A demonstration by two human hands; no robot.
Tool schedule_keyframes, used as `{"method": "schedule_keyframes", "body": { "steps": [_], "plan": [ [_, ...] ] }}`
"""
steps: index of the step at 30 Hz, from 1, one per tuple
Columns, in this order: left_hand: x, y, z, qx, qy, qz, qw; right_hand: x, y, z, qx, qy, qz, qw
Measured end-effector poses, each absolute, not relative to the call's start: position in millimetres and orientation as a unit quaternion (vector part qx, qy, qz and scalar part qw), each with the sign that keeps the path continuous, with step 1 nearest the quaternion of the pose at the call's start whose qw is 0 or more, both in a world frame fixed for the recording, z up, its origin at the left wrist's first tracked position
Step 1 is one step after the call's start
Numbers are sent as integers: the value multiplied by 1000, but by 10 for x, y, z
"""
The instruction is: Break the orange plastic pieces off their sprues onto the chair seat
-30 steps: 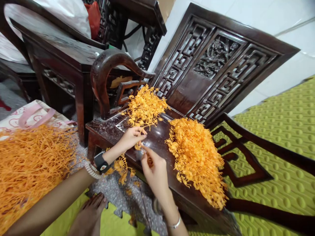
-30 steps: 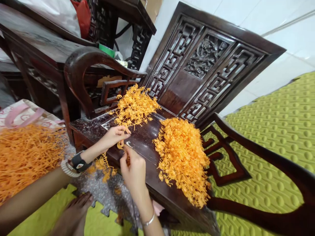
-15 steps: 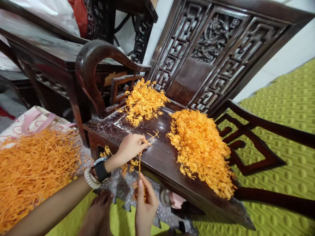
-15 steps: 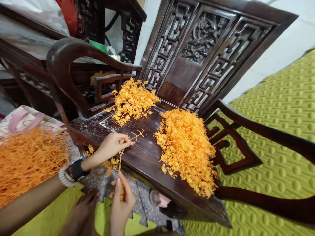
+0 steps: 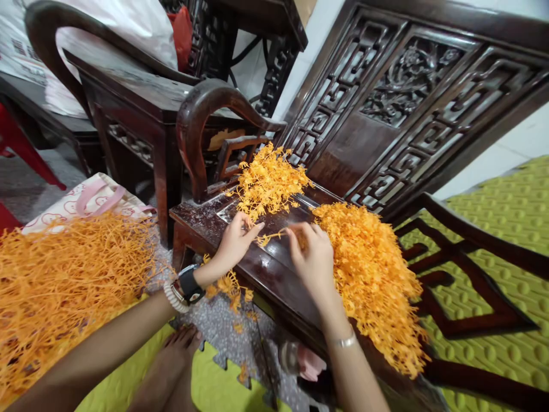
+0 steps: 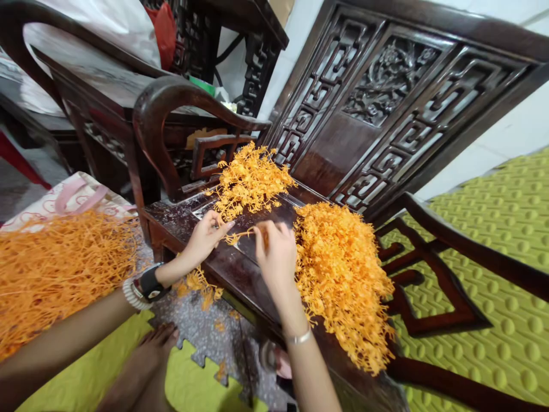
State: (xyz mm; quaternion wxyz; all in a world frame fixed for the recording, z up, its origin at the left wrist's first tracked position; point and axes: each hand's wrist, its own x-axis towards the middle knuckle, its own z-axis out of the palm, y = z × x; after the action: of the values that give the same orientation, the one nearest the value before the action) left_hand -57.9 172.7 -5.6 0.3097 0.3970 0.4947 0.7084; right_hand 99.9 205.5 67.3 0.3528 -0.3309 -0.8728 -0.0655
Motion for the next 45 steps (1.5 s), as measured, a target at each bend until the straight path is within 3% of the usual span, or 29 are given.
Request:
{"method": "schedule_keyframes", "body": {
  "steps": [6,11,20,37,45],
  "plan": [
    [-626,1786,-43,418,489,658,391,702,2567,610,-195,-917,-209,278],
    [-656,1786,-56,431,451,661,417,878,2656,516,-113,-933,-240,243],
    [-645,1695,78,411,461,642,454,916,2638,523,-194,-906,-239,289],
    [-616,1681,56,467,475,598,445,994,2784,477,-206,-923,-223,236],
    [-628,1678,40,482,459,604,440,952,2768,434,-246,-910,-210,258]
  ]
}}
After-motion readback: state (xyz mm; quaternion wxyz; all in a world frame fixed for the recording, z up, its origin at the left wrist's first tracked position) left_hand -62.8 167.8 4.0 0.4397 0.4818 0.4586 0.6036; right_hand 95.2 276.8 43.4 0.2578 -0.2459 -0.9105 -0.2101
